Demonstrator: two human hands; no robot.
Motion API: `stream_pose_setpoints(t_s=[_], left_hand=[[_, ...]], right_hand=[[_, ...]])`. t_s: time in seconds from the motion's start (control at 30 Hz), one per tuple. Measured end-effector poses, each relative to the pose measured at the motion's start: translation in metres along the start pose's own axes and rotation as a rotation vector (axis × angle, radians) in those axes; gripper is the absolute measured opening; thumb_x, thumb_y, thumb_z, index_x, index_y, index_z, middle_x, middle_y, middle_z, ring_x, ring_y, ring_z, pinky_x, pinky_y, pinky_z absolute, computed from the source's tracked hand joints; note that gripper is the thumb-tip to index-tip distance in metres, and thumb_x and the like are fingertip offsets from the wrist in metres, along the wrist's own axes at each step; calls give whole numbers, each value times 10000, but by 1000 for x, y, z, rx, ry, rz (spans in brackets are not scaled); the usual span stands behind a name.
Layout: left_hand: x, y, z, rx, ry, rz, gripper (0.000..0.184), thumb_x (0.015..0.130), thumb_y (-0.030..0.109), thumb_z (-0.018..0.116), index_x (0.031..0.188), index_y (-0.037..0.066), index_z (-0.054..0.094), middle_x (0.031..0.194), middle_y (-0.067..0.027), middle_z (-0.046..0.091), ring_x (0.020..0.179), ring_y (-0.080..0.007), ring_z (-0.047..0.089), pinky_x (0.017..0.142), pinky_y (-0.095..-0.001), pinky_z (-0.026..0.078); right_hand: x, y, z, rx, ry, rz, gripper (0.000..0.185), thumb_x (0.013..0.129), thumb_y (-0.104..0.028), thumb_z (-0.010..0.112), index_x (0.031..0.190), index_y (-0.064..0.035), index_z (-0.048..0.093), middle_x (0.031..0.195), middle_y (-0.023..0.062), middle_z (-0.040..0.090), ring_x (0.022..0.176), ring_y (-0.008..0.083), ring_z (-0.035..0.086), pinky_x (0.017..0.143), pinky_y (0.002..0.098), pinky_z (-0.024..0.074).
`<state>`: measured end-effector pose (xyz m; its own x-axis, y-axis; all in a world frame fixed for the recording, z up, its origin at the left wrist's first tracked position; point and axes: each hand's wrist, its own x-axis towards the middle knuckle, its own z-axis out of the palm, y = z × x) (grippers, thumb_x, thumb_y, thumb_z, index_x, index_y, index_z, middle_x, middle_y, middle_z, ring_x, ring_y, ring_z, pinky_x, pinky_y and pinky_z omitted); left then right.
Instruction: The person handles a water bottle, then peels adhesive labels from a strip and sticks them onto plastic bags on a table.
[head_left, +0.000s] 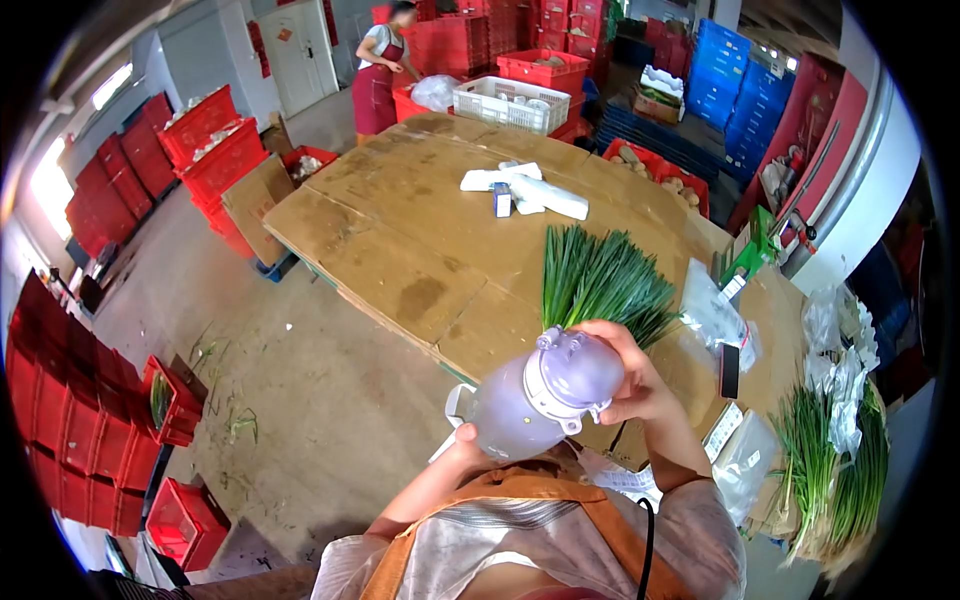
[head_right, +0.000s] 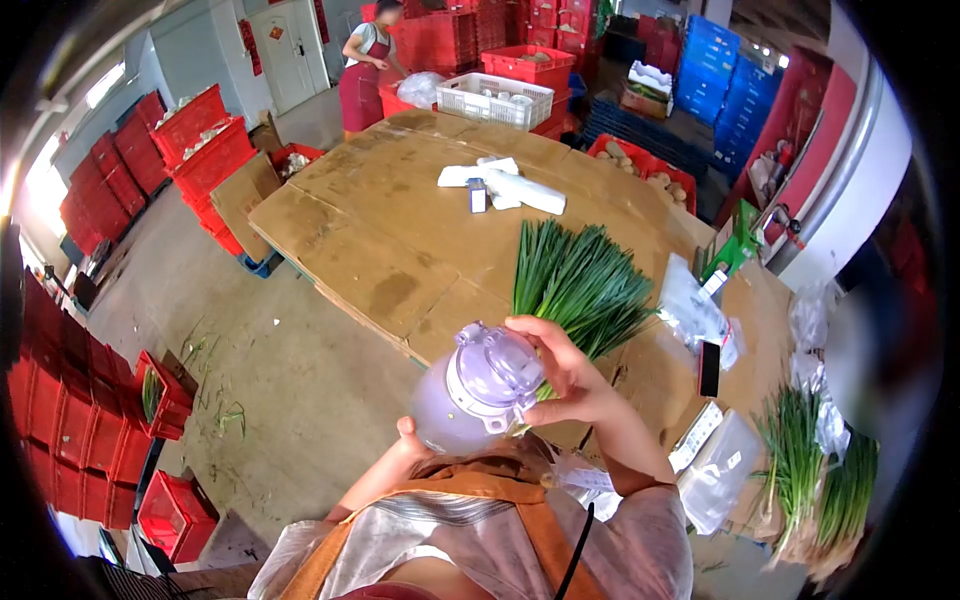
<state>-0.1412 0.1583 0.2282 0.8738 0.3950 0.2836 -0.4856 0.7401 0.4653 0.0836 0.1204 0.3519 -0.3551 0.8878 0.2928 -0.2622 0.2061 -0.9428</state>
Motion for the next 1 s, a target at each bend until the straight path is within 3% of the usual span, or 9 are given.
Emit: stream_pose_setpoints(t_s=[0.07, 0.13, 0.23, 0.43, 0.53, 0.6, 0.77, 0.8, 1.0], left_hand=[[3, -1, 3, -20, -20, -4, 1074, 643, 577, 707, 1429, 144, 116, 1375, -172, 322, 1191, -369, 431, 843, -491, 495], [2, -4, 4, -20, -3, -4, 1069, 645, 596, 698, 1429, 143, 129, 1373, -176, 327, 1186, -375, 438, 828, -494, 507], [-6, -19, -3, 33, 154, 17, 954, 709, 751, 439, 1400, 124, 239, 1325, -210, 388, 1102, -406, 506, 677, -500, 544], [-4, -11, 3, -145, 178, -37, 999, 701, 830, 237, 1363, 84, 288, 1125, -259, 539, 806, -435, 617, 538, -462, 534], [2, 1, 20, 113, 297, 58, 982, 708, 820, 304, 1403, 128, 258, 1329, -209, 405, 1041, -403, 553, 664, -457, 553], [6, 9, 24, 204, 391, 110, 963, 724, 798, 278, 1361, 76, 301, 1201, -226, 499, 875, -403, 602, 545, -426, 533], [2, 17, 9, 276, 576, 274, 931, 747, 749, 339, 1360, 48, 331, 1318, -172, 441, 1162, -333, 476, 912, -463, 445], [0, 21, 9, 219, 508, 240, 916, 762, 737, 342, 1360, 43, 334, 1341, -167, 422, 1219, -313, 422, 1027, -463, 326], [21, 50, 59, 302, 579, 221, 986, 760, 803, 236, 1398, 52, 283, 1406, -151, 353, 1269, -314, 373, 1042, -456, 312]], right_hand=[[7, -11, -1, -282, -61, -93, 1026, 560, -138, 846, 1399, -24, 267, 1356, 100, 378, 1289, 200, 318, 1063, 343, 200], [5, -16, 14, -119, 4, -42, 1010, 555, -128, 851, 1386, -10, 289, 1340, 103, 388, 1269, 207, 343, 1053, 337, 224], [3, -3, 14, -158, 53, -96, 1027, 542, -143, 870, 1379, 5, 292, 1322, 115, 397, 1242, 221, 379, 1033, 333, 266], [10, 19, 11, -303, 169, -259, 1189, 450, -241, 924, 1392, 5, 242, 1315, 145, 394, 1237, 235, 386, 1027, 354, 289], [16, 12, 21, -246, 118, -274, 1334, 426, -269, 932, 1431, -7, 95, 1369, 180, 341, 1276, 263, 348, 1052, 379, 261], [25, 16, 29, -300, 71, -366, 1432, 406, -310, 936, 1439, -18, -11, 1413, 195, 277, 1304, 277, 309, 1072, 389, 221], [13, 46, 44, -269, 91, -199, 1342, 454, -284, 928, 1414, -14, 30, 1390, 156, 257, 1305, 253, 271, 1070, 390, 210], [10, 53, 46, -232, 114, -193, 1324, 461, -278, 926, 1407, -11, 39, 1386, 152, 252, 1298, 252, 276, 1067, 393, 215], [24, 53, 49, -252, 76, -297, 1276, 472, -257, 909, 1389, -10, 58, 1365, 155, 266, 1273, 257, 307, 1053, 403, 238]])
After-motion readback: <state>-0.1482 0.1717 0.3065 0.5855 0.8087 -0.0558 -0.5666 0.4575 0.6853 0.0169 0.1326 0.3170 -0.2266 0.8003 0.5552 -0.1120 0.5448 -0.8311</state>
